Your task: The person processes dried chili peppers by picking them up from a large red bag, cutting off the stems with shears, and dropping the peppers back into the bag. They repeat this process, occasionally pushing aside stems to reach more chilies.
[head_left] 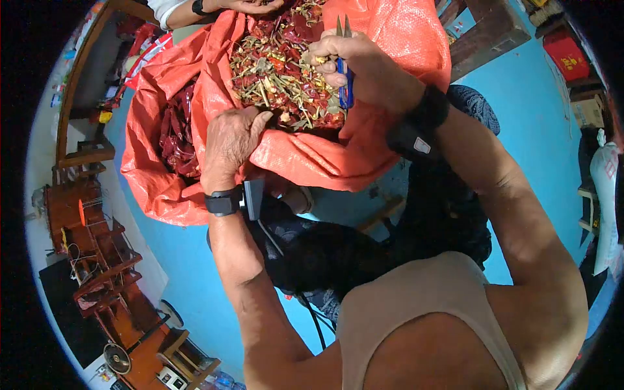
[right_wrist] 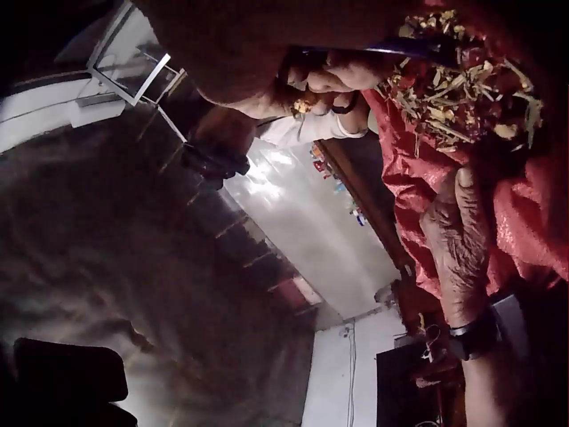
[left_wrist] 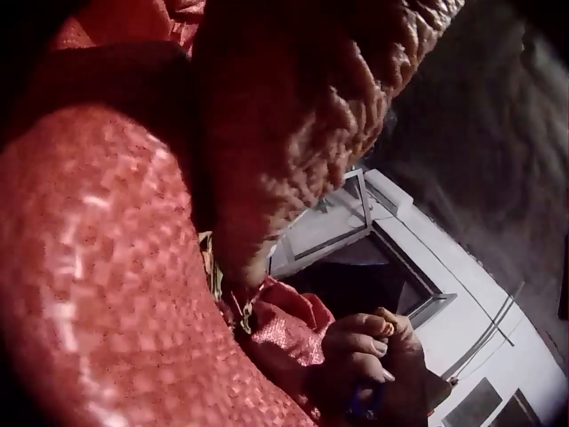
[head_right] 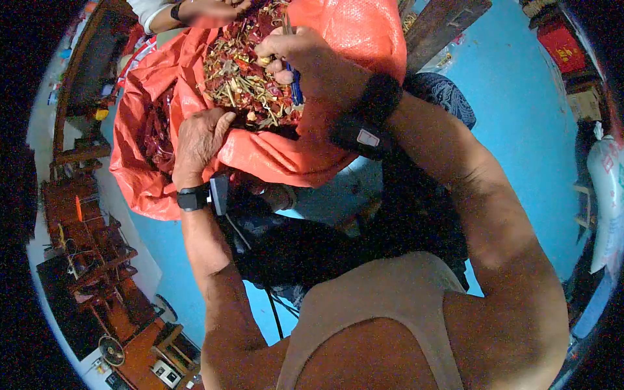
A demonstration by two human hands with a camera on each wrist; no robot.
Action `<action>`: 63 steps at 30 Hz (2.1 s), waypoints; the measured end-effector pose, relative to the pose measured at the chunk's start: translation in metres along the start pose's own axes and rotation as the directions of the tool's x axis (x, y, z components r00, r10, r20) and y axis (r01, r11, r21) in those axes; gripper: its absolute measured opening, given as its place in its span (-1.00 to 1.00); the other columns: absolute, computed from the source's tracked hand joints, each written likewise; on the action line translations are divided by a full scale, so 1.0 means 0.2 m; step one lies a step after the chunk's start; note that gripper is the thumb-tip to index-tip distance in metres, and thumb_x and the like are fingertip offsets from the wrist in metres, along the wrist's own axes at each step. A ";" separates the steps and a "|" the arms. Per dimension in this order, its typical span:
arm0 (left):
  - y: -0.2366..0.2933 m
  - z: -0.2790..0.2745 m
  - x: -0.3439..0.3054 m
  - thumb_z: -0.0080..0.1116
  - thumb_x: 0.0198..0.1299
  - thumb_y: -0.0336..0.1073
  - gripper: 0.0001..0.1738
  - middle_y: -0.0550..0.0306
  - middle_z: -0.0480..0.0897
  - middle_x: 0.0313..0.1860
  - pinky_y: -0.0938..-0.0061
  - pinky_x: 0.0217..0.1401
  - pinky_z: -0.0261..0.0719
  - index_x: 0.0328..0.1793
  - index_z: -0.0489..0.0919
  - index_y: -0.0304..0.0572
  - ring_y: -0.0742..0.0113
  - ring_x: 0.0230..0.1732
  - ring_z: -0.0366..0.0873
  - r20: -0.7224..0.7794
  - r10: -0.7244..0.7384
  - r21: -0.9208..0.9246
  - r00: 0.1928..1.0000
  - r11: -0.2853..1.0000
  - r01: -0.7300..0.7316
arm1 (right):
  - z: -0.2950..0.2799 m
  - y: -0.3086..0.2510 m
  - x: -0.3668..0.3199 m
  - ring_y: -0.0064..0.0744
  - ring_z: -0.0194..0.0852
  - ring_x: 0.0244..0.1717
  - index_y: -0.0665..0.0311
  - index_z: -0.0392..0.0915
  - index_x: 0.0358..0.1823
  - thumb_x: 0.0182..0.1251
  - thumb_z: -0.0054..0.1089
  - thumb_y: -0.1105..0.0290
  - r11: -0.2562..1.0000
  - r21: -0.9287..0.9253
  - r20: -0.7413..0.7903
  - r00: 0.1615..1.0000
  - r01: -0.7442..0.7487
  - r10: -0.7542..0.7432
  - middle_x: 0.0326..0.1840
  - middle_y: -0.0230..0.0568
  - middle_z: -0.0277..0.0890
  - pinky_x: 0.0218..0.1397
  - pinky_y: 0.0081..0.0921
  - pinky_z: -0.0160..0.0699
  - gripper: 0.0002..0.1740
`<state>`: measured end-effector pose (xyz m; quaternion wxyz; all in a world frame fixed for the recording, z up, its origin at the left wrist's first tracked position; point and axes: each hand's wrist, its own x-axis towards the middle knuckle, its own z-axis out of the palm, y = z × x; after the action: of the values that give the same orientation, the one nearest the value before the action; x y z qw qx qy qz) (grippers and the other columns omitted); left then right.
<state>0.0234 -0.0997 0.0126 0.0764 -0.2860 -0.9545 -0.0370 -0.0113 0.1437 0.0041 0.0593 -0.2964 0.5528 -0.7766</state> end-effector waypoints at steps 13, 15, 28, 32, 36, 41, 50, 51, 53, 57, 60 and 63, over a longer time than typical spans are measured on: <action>-0.05 -0.02 0.15 0.05 0.13 -0.09 -0.70 -0.12 0.54 -0.43 0.18 -0.33 0.44 -0.35 0.51 -0.21 -0.10 -0.36 0.50 -0.333 -0.310 -0.072 0.891 0.950 0.304 | 0.02 0.02 -0.01 -0.74 0.10 -0.48 0.21 0.23 -0.43 0.29 -0.17 0.43 0.860 0.400 0.019 0.941 -0.317 0.339 -0.50 -0.46 0.11 -0.63 -0.82 0.02 -0.88; -0.04 0.07 0.23 0.10 0.10 -0.16 -0.73 -0.13 0.52 -0.30 0.20 -0.20 0.42 -0.27 0.51 -0.24 -0.08 -0.22 0.46 -0.341 -0.242 -0.119 0.908 0.970 0.214 | 0.01 0.03 0.00 -0.72 0.11 -0.46 0.21 0.24 -0.42 0.29 -0.17 0.44 0.860 0.389 -0.001 0.933 -0.331 0.360 -0.50 -0.46 0.11 -0.62 -0.82 0.03 -0.90; 0.05 0.04 0.24 0.16 0.07 -0.37 -0.69 0.16 0.56 -0.22 0.50 -0.09 0.43 -0.03 0.47 -0.22 0.37 -0.16 0.49 -0.059 -0.428 -0.891 0.902 0.429 0.145 | 0.01 -0.01 0.00 -0.68 0.22 -0.46 0.29 0.33 -0.29 0.22 -0.08 0.37 0.902 0.315 -0.012 0.949 -0.296 0.316 -0.44 -0.38 0.28 -0.60 -0.80 0.10 -0.86; 0.11 0.00 0.23 0.07 0.17 -0.36 -0.69 0.17 0.55 -0.15 0.60 -0.17 0.48 0.04 0.45 -0.28 0.45 -0.22 0.50 -0.046 -0.502 -0.986 0.863 0.163 0.042 | -0.01 0.05 -0.01 -0.70 0.23 -0.47 0.29 0.33 -0.29 0.22 -0.08 0.35 0.979 0.079 0.103 0.978 -0.189 0.181 -0.45 -0.39 0.28 -0.60 -0.78 0.10 -0.85; 0.12 0.00 0.22 0.05 0.21 -0.23 -0.64 -0.01 0.56 -0.08 0.54 -0.14 0.53 0.05 0.43 -0.30 0.35 -0.23 0.55 0.093 -0.403 -0.951 0.910 -0.306 -0.038 | 0.03 -0.02 -0.02 -0.71 0.23 -0.46 0.29 0.33 -0.28 0.22 -0.08 0.35 0.842 0.329 0.030 0.896 -0.428 0.444 -0.46 -0.39 0.28 -0.60 -0.79 0.10 -0.84; 0.12 0.06 0.24 0.02 0.22 -0.25 -0.58 -0.20 0.51 -0.02 0.42 -0.06 0.58 0.12 0.33 -0.37 0.17 -0.13 0.57 0.123 -0.313 -0.770 0.942 -0.629 -0.108 | 0.04 -0.03 -0.01 -0.70 0.23 -0.48 0.31 0.33 -0.23 0.23 -0.09 0.34 0.843 0.284 0.026 0.882 -0.457 0.470 -0.43 -0.37 0.31 -0.59 -0.81 0.13 -0.82; 0.15 0.07 0.26 -0.04 0.24 -0.20 -0.55 -0.16 0.47 0.05 0.33 0.07 0.48 0.17 0.30 -0.32 0.13 0.02 0.49 0.129 -0.283 -0.744 0.950 -0.661 -0.096 | 0.03 -0.01 -0.02 -0.63 0.39 -0.41 0.40 0.37 -0.10 0.31 -0.15 0.29 0.874 0.313 0.011 0.922 -0.371 0.387 -0.35 -0.24 0.44 -0.50 -0.76 0.28 -0.69; 0.16 0.07 0.26 -0.04 0.24 -0.20 -0.55 -0.16 0.47 0.05 0.33 0.07 0.48 0.17 0.30 -0.32 0.13 0.02 0.49 0.131 -0.279 -0.743 0.951 -0.663 -0.092 | 0.03 0.00 -0.02 -0.61 0.40 -0.44 0.44 0.39 -0.12 0.30 -0.15 0.34 0.895 0.287 -0.012 0.933 -0.341 0.359 -0.38 -0.20 0.46 -0.50 -0.73 0.29 -0.71; 0.19 0.03 0.27 -0.01 0.23 -0.22 -0.53 -0.09 0.48 0.05 0.36 0.07 0.46 0.20 0.29 -0.29 0.19 0.05 0.46 0.052 -0.316 -0.875 0.947 -0.471 -0.109 | 0.05 -0.03 0.00 -0.58 0.43 -0.40 0.44 0.38 -0.10 0.31 -0.15 0.33 0.810 0.409 0.003 0.888 -0.420 0.459 -0.37 -0.20 0.48 -0.48 -0.70 0.33 -0.70; 0.29 -0.01 0.26 0.02 0.20 -0.32 -0.53 0.00 0.48 0.05 0.45 0.10 0.41 0.23 0.29 -0.27 0.28 0.05 0.44 0.007 -0.466 -0.994 0.885 -0.098 -0.043 | 0.06 0.00 -0.01 -0.34 0.52 -0.24 0.45 0.34 -0.06 0.32 -0.15 0.27 0.698 0.570 -0.004 0.848 -0.434 0.531 -0.25 -0.13 0.47 -0.29 -0.53 0.51 -0.65; 0.27 0.00 0.24 0.03 0.19 -0.40 -0.48 -0.03 0.44 0.12 0.44 0.16 0.36 0.28 0.23 -0.26 0.27 0.12 0.40 -0.115 -0.303 -0.957 0.946 0.288 -0.024 | 0.07 0.09 0.01 -0.14 0.47 -0.10 0.47 0.30 -0.03 0.33 -0.16 0.26 0.559 0.747 0.066 0.877 -0.360 0.476 -0.14 0.00 0.39 -0.06 -0.30 0.54 -0.62; 0.24 0.02 0.26 0.03 0.19 -0.40 -0.49 -0.02 0.40 0.18 0.42 0.20 0.31 0.28 0.24 -0.27 0.27 0.17 0.35 -0.121 -0.458 -0.987 0.881 0.149 -0.058 | 0.09 0.00 0.02 -0.02 0.29 0.15 0.46 0.13 0.19 0.40 -0.26 0.20 0.507 0.772 0.030 0.819 -0.383 0.574 0.13 0.13 0.25 0.24 -0.21 0.29 -0.50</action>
<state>0.0077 -0.0310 0.0190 0.0613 -0.1195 -0.6975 -0.7039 -0.0056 0.1272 0.0102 0.3250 0.0130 0.2454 -0.9132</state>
